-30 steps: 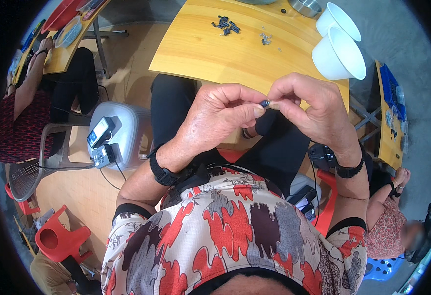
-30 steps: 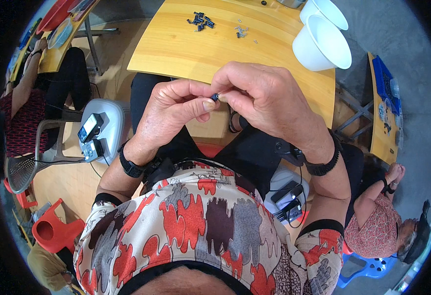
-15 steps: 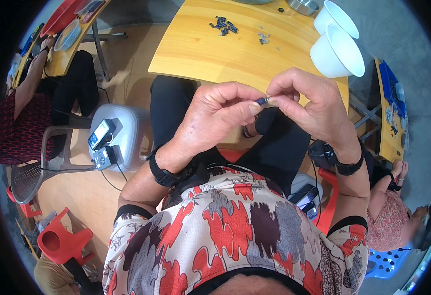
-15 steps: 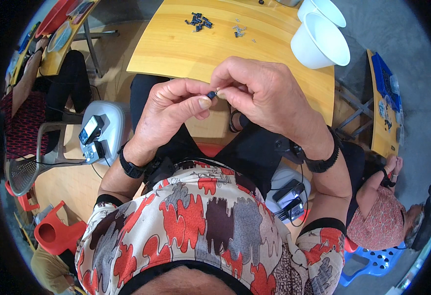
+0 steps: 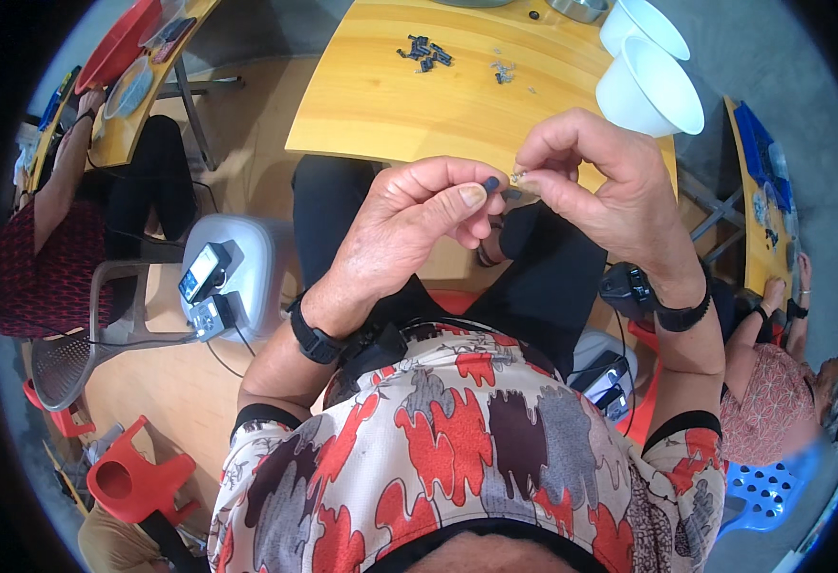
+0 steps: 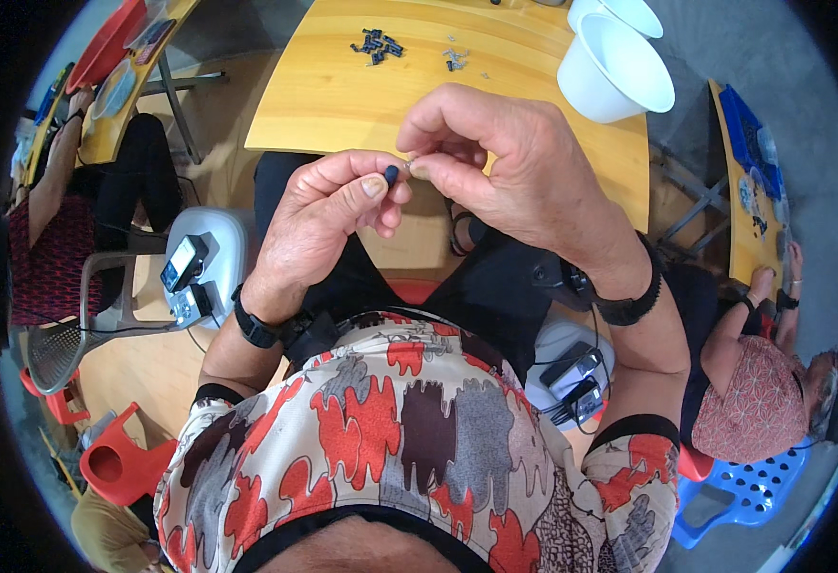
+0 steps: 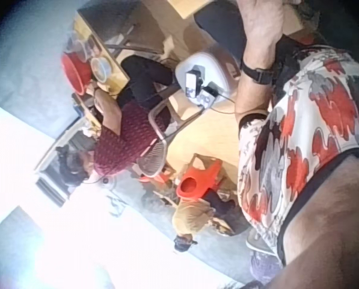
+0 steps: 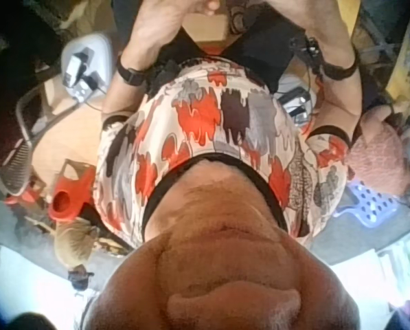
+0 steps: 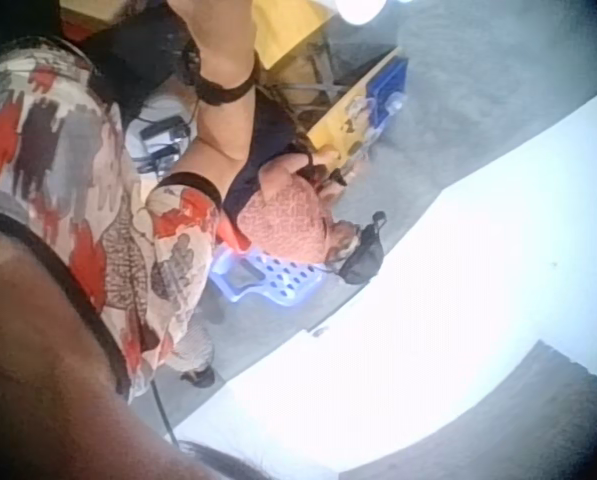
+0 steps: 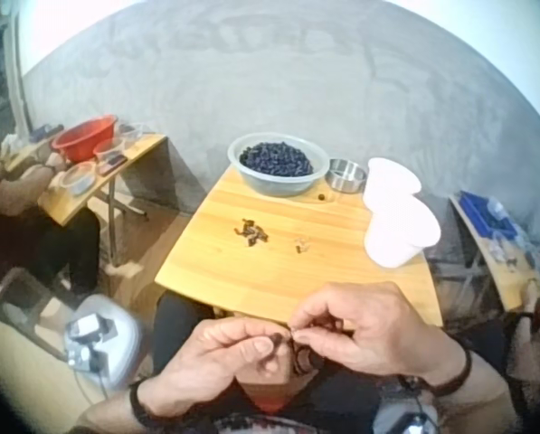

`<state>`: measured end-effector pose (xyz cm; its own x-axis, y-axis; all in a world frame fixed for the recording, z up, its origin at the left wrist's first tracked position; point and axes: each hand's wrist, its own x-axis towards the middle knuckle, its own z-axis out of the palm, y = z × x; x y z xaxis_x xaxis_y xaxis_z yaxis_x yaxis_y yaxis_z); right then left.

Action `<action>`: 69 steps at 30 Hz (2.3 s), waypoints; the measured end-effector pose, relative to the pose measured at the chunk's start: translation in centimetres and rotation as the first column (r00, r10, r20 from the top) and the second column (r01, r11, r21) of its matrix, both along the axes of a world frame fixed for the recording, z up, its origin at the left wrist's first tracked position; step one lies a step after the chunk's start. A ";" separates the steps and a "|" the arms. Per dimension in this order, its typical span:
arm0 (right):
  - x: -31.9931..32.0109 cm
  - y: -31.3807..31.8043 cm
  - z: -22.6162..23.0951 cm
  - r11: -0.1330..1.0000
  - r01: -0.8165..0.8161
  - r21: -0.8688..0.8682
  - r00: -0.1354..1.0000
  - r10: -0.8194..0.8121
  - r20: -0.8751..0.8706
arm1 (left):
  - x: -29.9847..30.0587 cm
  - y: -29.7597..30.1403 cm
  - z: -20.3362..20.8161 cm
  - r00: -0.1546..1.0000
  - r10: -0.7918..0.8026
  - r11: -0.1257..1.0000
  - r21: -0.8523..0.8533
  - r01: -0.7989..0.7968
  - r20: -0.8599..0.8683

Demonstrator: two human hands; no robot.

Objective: Assembling small plastic and metal components at a workbench by inserting silver pins into black plastic sockets.

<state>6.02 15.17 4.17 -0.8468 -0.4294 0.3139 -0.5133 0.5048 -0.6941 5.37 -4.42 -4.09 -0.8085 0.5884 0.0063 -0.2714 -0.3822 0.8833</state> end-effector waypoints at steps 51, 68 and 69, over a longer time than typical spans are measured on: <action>-0.4 -1.4 -1.3 0.998 -0.027 0.055 0.999 0.029 -0.029 | -0.3 -1.3 -0.2 0.946 -0.074 0.978 0.207 0.007 0.316; -0.4 -2.2 -2.9 1.000 -0.003 0.010 0.994 0.004 -0.108 | -0.6 -1.2 -0.5 0.941 -0.090 0.973 0.231 0.013 0.327; -0.4 -2.2 -2.9 1.000 0.019 0.006 0.996 -0.018 -0.083 | -0.6 -1.1 -0.4 0.941 -0.089 0.973 0.231 0.012 0.327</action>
